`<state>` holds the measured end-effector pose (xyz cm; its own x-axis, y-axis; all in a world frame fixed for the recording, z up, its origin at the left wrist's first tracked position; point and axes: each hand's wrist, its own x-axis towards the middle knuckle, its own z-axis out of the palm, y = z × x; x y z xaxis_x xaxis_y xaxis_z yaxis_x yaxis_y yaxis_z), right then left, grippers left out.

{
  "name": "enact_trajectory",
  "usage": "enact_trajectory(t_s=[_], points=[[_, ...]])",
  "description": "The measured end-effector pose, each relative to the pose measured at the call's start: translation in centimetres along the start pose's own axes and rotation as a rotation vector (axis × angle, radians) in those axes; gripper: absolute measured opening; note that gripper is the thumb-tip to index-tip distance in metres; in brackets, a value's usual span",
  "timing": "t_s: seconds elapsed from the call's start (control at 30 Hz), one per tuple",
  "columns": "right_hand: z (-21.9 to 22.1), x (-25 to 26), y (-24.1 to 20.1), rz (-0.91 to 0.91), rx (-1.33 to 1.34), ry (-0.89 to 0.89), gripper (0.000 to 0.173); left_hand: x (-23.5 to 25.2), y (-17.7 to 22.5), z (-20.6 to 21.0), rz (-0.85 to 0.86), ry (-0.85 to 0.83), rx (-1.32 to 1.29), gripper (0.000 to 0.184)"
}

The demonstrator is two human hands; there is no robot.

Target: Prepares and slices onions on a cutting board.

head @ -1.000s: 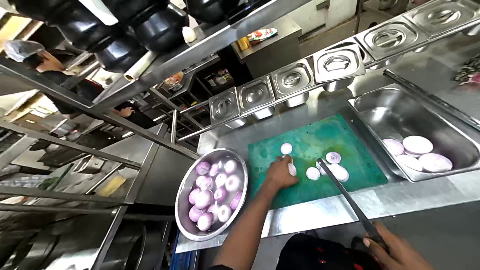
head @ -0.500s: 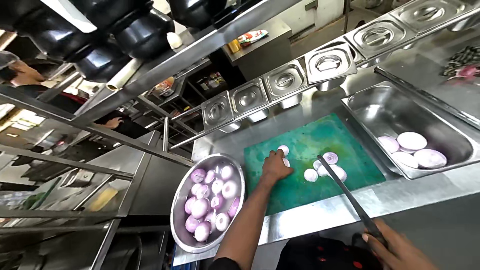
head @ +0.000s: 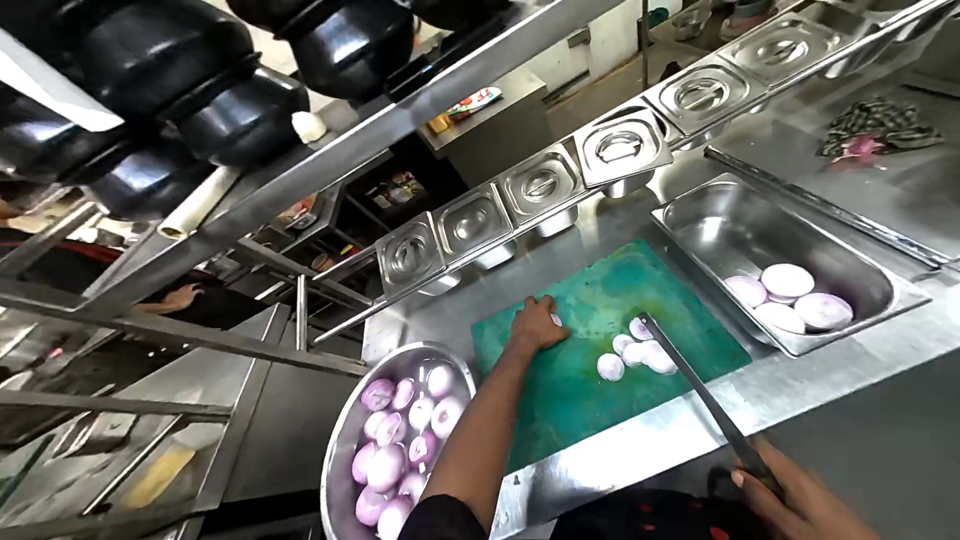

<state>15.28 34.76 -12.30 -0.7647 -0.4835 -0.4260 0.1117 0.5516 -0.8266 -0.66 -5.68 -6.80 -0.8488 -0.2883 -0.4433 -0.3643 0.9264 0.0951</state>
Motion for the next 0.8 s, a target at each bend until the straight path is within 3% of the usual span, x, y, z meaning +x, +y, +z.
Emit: enact_trajectory(t_s=[0.1,0.2,0.27,0.33,0.4,0.53,0.63,0.8], points=[[0.6,-0.1,-0.1,0.018,0.019,0.022,0.04,-0.1,-0.6,0.2,0.048,0.016,-0.018,0.064],[1.3,-0.4,-0.6,0.026,0.04,0.043,0.041,-1.1,-2.5,-0.9,0.087,-0.046,-0.543,0.044],[1.7,-0.5,-0.9,0.022,0.042,0.06,0.041,-1.1,-4.6,-1.4,0.204,-0.256,-1.049,0.021],[2.2,-0.6,-1.4,0.029,0.043,0.079,0.042,-1.0,-6.4,-1.6,0.321,-0.531,-1.452,0.028],[2.7,-0.8,-1.6,0.042,0.062,0.083,0.043,-0.6,-6.8,-1.6,0.431,-0.724,-1.583,0.036],[3.2,-1.3,-1.7,0.052,0.097,0.087,0.042,-0.1,-6.1,-1.4,0.48,-0.837,-1.593,0.033],[2.6,-0.8,-0.9,0.031,0.106,0.079,0.044,-0.1,-4.1,-2.1,0.416,-0.704,-1.431,0.03],[-1.7,-0.2,0.5,-0.036,0.061,0.112,0.041,-0.8,2.1,-4.7,0.183,-0.486,-0.708,0.024]])
